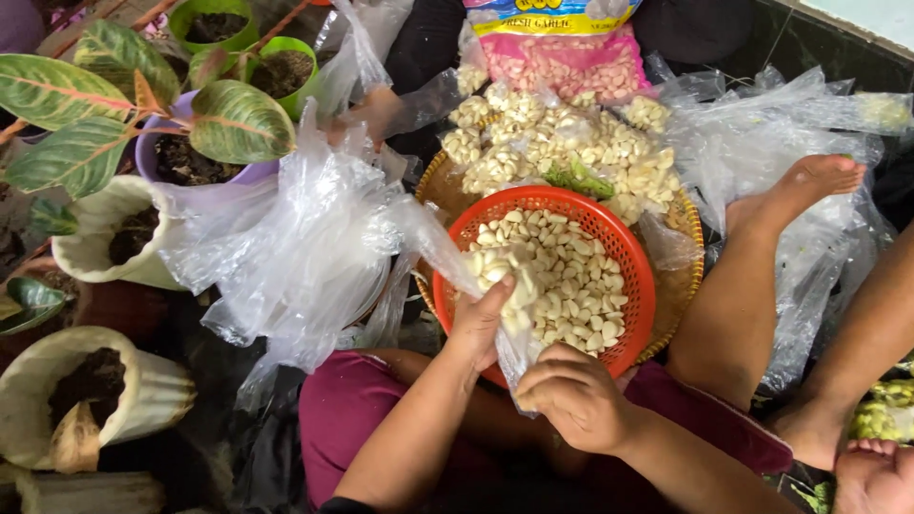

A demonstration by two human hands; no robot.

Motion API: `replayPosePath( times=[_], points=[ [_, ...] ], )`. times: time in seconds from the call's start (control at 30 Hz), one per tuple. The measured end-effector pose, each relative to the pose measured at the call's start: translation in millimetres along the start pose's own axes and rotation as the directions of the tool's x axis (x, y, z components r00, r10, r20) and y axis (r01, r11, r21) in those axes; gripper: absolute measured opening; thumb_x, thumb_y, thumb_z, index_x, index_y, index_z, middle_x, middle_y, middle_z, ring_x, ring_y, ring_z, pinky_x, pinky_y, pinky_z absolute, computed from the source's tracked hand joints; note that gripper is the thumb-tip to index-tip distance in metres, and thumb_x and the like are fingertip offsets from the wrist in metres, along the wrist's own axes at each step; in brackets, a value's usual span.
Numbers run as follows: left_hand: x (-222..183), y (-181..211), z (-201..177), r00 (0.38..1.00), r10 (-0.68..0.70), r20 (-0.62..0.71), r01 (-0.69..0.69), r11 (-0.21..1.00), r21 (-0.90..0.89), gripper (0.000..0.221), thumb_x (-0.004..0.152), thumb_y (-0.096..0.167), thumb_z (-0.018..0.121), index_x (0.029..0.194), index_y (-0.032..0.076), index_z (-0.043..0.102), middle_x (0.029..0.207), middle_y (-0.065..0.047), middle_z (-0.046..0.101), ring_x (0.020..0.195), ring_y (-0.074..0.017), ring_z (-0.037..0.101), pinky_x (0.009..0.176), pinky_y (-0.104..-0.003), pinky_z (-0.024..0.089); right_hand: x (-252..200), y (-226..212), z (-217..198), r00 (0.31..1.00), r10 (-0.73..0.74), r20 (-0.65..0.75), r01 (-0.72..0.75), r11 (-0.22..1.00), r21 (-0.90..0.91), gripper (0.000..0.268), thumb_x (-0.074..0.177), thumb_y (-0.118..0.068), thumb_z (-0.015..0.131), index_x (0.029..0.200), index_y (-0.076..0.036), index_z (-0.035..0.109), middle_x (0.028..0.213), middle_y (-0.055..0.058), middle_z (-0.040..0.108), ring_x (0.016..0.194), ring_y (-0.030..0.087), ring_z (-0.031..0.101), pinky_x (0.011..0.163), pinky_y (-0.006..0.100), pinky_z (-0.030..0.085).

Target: Packaging peeled garlic cloves into small plastic bags from a central basket.

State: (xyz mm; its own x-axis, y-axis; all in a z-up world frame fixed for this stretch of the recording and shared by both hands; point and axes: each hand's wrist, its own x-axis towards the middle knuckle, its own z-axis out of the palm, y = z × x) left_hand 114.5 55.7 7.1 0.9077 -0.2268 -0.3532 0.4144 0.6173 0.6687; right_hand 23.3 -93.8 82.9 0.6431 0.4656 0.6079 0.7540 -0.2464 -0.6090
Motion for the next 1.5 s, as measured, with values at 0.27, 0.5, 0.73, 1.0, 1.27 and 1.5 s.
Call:
replayPosePath(
  times=[0.27, 0.5, 0.73, 1.0, 1.27, 1.5],
  points=[
    [-5.7, 4.6, 18.1, 0.974, -0.138, -0.178, 0.134, 0.99, -0.035, 0.064, 0.087, 0.022, 0.069, 0.139, -0.01, 0.048, 0.113, -0.028, 0.064, 0.098, -0.0361, 0.066, 0.094, -0.05, 0.056, -15.0, 1.2, -9.7, 0.984, 0.12, -0.132, -0.118, 0.993, 0.025, 0.008, 0.078, -0.006, 0.076, 0.08, -0.009, 0.069, 0.086, 0.002, 0.077, 0.078, 0.017, 0.067, 0.072, 0.029, 0.055],
    [-11.5, 21.9, 41.5, 0.957, 0.034, -0.287, 0.005, 0.991, 0.134, 0.036, 0.099, 0.019, 0.061, 0.128, -0.001, 0.054, 0.1, -0.014, 0.063, 0.08, -0.0245, 0.067, 0.072, -0.032, 0.058, -40.7, 20.7, -0.3, 0.77, 0.505, -0.39, -0.301, 0.827, 0.476, 0.012, 0.091, 0.01, 0.055, 0.087, -0.002, 0.057, 0.095, 0.013, 0.068, 0.086, 0.02, 0.063, 0.081, 0.03, 0.055],
    [-28.1, 18.1, 42.1, 0.71, 0.672, -0.211, -0.448, 0.662, 0.602, 0.071, 0.078, 0.023, 0.09, 0.135, -0.007, 0.06, 0.133, -0.028, 0.063, 0.131, -0.034, 0.057, 0.114, -0.053, 0.043, -37.8, 37.8, 6.9, 0.671, 0.709, -0.217, -0.66, 0.705, 0.26, 0.023, 0.095, -0.015, 0.067, 0.114, -0.002, 0.065, 0.088, 0.017, 0.071, 0.08, 0.03, 0.072, 0.067, 0.042, 0.058],
    [-14.4, -27.9, -7.7, 0.962, 0.15, -0.229, -0.154, 0.988, 0.0, 0.103, 0.078, 0.02, 0.091, 0.155, -0.005, 0.026, 0.142, -0.03, 0.051, 0.127, -0.0432, 0.056, 0.1, -0.065, 0.049, -36.2, 35.6, 28.7, 0.83, 0.525, -0.191, -0.547, 0.696, -0.466, 0.03, 0.099, -0.041, 0.064, 0.082, -0.016, 0.066, 0.068, 0.009, 0.067, 0.072, 0.031, 0.07, 0.064, 0.042, 0.056],
    [30.3, -74.2, -61.4, 0.918, -0.347, -0.193, 0.33, 0.937, -0.115, 0.04, 0.081, 0.008, 0.076, 0.111, -0.008, 0.054, 0.08, -0.014, 0.06, 0.061, -0.0301, 0.061, 0.055, -0.047, 0.053, -51.7, 47.6, 36.4, 0.917, 0.398, -0.027, -0.33, 0.719, -0.612, 0.04, 0.097, -0.043, 0.059, 0.068, -0.016, 0.059, 0.065, 0.009, 0.064, 0.068, 0.034, 0.07, 0.058, 0.044, 0.057],
    [16.2, -78.0, -24.8, 0.876, -0.139, -0.462, 0.15, 0.989, -0.014, 0.045, 0.079, -0.001, 0.081, 0.105, -0.008, 0.044, 0.053, -0.017, 0.056, 0.035, -0.0153, 0.046, 0.029, -0.029, 0.034, -62.2, 33.6, 50.6, 0.95, 0.31, -0.035, -0.293, 0.847, -0.444, 0.034, 0.092, -0.03, 0.065, 0.063, -0.016, 0.053, 0.055, 0.008, 0.058, 0.059, 0.034, 0.067, 0.051, 0.043, 0.054]
  ],
)
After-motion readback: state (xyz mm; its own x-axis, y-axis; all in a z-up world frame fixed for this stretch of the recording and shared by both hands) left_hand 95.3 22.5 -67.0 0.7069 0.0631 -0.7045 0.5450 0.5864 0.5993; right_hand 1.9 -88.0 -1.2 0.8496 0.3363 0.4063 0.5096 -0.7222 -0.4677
